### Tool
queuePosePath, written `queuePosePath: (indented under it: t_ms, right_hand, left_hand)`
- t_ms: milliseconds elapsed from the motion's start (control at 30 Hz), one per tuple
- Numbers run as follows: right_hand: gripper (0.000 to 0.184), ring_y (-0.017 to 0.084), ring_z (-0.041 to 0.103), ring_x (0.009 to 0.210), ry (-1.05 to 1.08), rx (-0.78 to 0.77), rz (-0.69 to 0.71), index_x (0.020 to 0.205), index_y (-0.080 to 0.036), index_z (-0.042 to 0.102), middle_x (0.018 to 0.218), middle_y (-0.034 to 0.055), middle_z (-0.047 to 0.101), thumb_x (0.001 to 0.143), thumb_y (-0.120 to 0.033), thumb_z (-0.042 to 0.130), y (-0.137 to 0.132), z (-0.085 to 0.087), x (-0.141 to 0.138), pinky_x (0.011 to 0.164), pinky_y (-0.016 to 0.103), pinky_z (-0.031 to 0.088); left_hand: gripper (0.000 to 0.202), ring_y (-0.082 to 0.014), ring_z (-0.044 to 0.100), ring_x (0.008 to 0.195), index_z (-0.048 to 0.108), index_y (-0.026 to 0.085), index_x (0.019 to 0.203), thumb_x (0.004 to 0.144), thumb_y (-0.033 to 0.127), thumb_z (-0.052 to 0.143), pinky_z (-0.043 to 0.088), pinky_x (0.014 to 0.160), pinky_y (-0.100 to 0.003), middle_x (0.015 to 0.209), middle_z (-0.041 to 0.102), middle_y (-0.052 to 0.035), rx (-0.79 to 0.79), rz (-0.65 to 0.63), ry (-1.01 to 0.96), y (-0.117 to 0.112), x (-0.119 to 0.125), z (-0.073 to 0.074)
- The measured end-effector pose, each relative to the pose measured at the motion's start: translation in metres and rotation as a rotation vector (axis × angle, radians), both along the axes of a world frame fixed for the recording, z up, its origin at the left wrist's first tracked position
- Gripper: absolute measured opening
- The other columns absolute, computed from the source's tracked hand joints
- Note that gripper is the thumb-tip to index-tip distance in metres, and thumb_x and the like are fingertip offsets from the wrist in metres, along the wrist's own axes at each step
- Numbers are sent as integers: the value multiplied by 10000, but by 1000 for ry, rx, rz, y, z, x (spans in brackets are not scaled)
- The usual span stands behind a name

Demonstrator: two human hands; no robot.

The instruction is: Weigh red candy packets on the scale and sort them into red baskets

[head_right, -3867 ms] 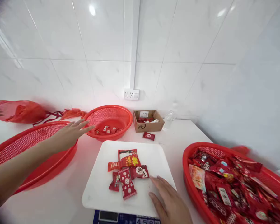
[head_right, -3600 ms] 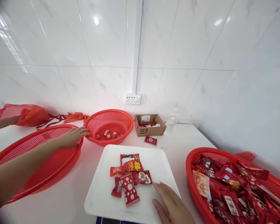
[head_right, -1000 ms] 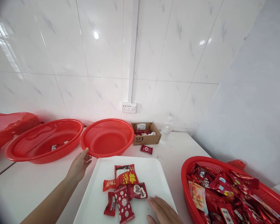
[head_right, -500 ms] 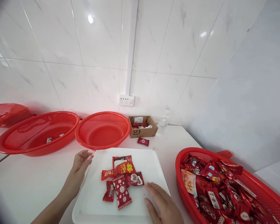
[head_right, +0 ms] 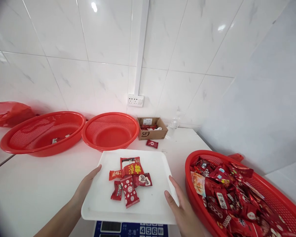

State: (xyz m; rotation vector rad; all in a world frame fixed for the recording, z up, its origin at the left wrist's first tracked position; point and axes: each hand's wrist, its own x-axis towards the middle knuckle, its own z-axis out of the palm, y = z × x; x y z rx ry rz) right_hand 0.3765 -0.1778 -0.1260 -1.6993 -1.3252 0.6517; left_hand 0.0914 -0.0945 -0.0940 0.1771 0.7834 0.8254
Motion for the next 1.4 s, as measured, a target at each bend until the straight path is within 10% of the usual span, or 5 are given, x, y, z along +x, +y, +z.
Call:
queuePosePath:
  t_ms: [233,1400]
  right_hand:
    - [692,234,366,1288,323,-282,-69,1353,-298,362,1440,14,352,750,-589,536,0,18,-15,1013,374,389]
    - [587,236,429,1246,263,-275,93,1343,-316,354,1389,32,427,814,-520,503,11,23,-7,1013,414,399]
  left_hand:
    - [614,-349,632,955,455,113,1278,765,420,592,469,866,-478,1067,665,-160,-8,-33,-76,-12,-9,-2]
    - [568,-320,573,1074,421,194,1300,792,409,556,466,902,-459,1252,558,-132,157,31,239,-4,-11,-3]
